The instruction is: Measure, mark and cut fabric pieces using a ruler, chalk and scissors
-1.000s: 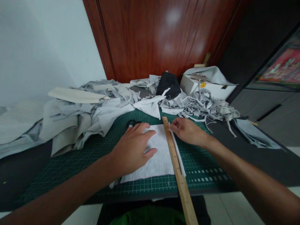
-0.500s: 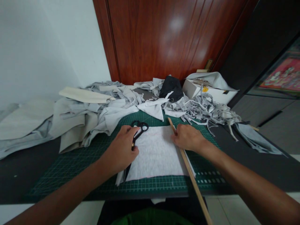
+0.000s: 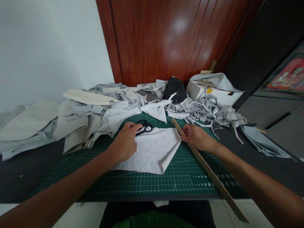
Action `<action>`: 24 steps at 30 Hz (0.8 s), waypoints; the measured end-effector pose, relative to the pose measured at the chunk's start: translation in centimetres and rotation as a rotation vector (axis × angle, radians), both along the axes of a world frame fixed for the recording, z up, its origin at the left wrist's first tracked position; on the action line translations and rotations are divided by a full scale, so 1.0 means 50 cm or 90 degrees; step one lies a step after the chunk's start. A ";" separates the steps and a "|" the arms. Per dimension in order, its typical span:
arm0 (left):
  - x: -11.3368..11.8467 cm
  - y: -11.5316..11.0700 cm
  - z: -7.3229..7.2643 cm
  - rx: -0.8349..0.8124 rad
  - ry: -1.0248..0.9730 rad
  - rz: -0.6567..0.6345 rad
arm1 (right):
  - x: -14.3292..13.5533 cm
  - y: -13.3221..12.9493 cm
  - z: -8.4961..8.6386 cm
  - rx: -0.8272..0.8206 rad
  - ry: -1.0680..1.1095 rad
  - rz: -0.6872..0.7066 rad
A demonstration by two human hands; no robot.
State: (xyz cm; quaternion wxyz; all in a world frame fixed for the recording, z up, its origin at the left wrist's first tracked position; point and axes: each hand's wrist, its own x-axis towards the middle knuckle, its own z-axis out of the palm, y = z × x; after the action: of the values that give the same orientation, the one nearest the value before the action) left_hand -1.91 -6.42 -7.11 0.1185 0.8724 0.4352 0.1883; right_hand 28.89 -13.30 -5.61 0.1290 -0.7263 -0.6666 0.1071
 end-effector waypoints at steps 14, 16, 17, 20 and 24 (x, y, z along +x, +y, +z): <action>0.016 0.091 0.014 -0.025 0.005 -0.249 | 0.000 -0.006 0.041 -0.134 0.242 0.275; 0.031 0.108 0.015 -0.013 0.009 -0.296 | -0.010 -0.028 0.029 -0.173 0.292 0.274; 0.041 0.116 0.015 -0.007 0.010 -0.320 | -0.015 -0.040 0.025 -0.186 0.298 0.272; 0.074 0.132 0.012 0.009 0.017 -0.367 | -0.032 -0.076 0.021 -0.208 0.256 0.287; 0.102 0.102 0.015 0.068 -0.006 -0.308 | -0.057 -0.119 0.027 -0.195 0.196 0.335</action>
State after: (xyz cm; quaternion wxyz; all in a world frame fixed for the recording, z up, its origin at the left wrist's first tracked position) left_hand 3.20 -1.30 -6.36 0.1161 0.9554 0.2025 0.1811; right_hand 26.06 -19.24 -4.24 0.0857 -0.5157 -0.7801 0.3437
